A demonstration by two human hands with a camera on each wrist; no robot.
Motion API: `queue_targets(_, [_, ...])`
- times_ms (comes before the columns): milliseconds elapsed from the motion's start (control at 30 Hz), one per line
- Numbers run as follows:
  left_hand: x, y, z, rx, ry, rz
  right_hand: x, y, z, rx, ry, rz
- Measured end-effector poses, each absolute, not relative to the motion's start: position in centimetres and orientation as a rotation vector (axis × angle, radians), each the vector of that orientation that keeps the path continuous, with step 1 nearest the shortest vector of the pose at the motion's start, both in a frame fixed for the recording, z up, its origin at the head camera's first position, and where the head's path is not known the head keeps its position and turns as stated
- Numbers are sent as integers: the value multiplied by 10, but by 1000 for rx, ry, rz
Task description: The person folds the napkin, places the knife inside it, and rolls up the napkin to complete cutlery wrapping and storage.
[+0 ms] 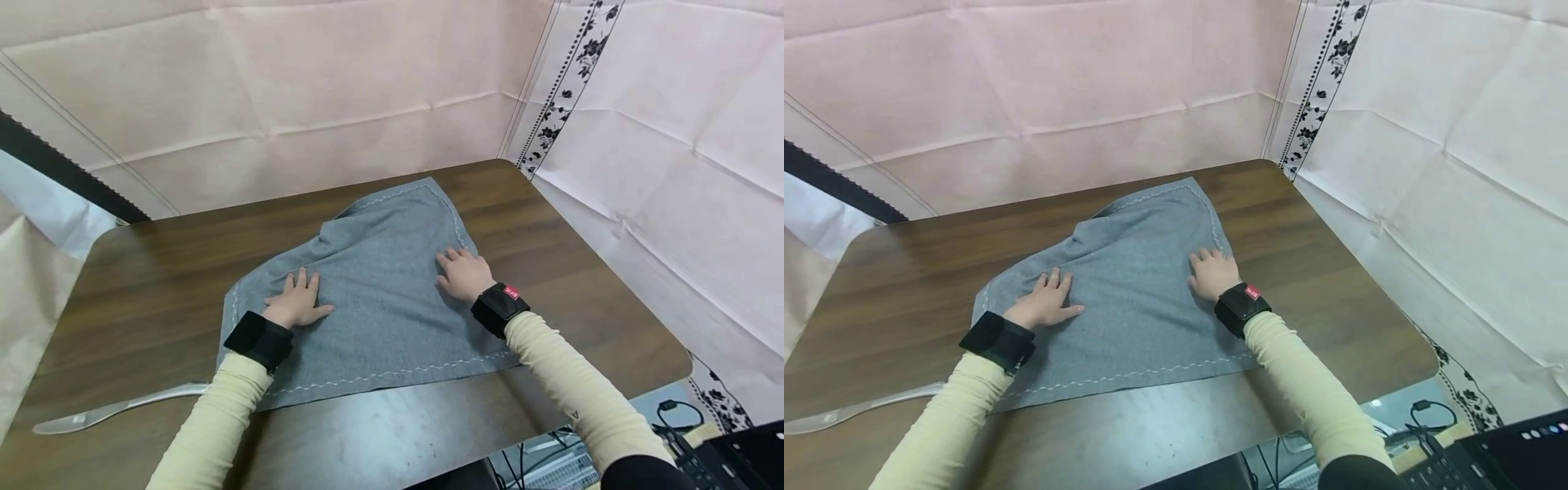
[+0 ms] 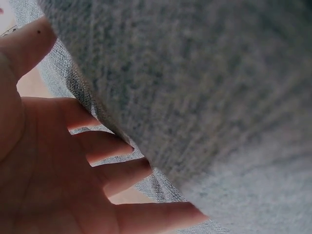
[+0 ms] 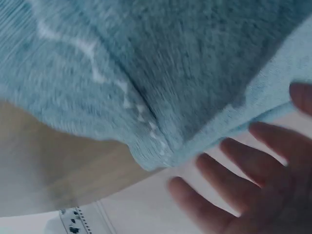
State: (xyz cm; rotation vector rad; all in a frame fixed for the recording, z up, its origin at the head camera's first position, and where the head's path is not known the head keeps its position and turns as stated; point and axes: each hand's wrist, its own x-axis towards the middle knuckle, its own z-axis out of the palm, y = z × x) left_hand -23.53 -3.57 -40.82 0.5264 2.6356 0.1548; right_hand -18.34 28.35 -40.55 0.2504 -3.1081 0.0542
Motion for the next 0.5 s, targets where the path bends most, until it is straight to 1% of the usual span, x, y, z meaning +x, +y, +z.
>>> queue_targets(133, [-236, -40, -406, 592, 2659, 159, -181, 290, -413, 206, -3248, 41])
queue_targets(300, [-249, -50, -396, 726, 2909, 285, -181, 292, -409, 260, -3205, 15])
queue_targets(367, [-258, -58, -389, 655, 3006, 360, -184, 286, -405, 313, -3159, 38])
queue_targets(500, [-274, -77, -381, 362, 2980, 402, -194, 270, -402, 415, -3172, 88])
